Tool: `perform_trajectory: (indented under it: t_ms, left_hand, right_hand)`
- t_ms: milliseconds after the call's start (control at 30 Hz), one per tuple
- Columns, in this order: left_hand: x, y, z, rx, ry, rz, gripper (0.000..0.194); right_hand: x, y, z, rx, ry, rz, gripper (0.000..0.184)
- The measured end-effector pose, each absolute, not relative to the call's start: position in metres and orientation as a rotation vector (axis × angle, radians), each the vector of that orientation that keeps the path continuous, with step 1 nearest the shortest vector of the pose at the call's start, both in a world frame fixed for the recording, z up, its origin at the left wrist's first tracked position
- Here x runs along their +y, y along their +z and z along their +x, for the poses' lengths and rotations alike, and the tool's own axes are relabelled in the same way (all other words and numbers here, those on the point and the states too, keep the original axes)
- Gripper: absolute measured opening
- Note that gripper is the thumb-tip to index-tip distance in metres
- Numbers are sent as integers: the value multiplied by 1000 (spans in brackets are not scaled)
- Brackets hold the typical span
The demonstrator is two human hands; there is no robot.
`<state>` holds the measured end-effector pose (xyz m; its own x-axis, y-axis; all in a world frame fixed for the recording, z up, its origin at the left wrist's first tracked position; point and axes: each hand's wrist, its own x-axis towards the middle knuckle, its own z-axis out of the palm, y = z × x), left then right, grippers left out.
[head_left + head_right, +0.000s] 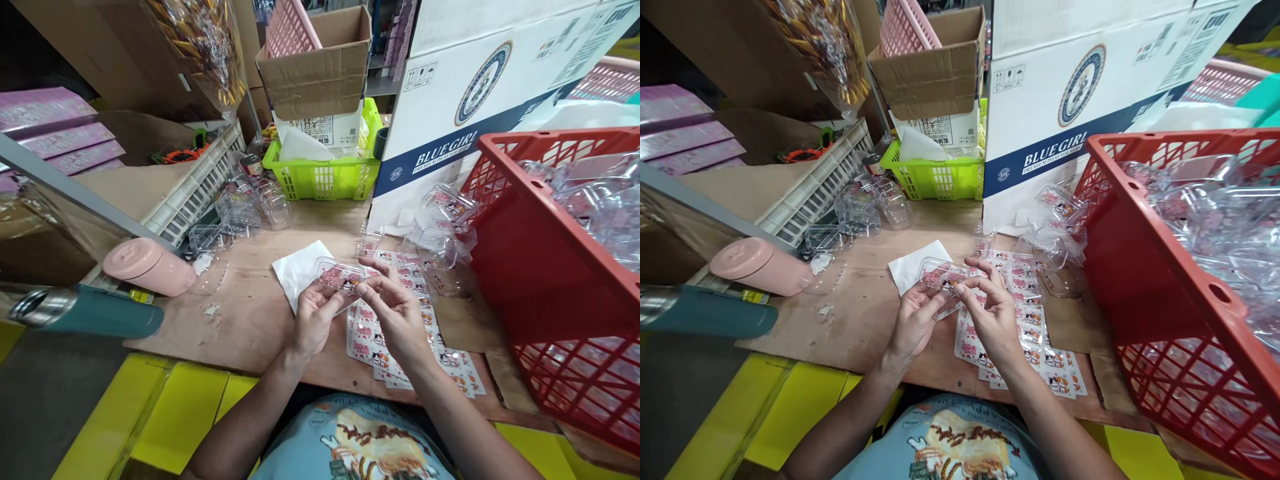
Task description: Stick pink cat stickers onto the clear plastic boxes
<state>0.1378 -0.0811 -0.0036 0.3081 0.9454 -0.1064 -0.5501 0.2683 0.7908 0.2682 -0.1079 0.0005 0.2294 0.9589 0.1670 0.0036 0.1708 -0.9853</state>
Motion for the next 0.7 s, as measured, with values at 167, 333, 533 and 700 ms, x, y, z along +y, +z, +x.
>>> perform_trajectory:
  t_ms: [167,333,533,700]
  left_hand:
    - [-82,-2,137,666,1113,744,27]
    - [-82,-3,136,678,1109,752,26]
    - [-81,-6,135,652,1111,773,27]
    - [-81,-6,135,655,1106,777,27]
  right_hand:
    - [-106,-5,269,-1094,923,-1184,17]
    - [-104,-6,269,-1104,907,-1196,18]
    - [-103,-8,270,-1106,884,-1222,18]
    - [-102,-8,269,-1112,856,-1244,17]
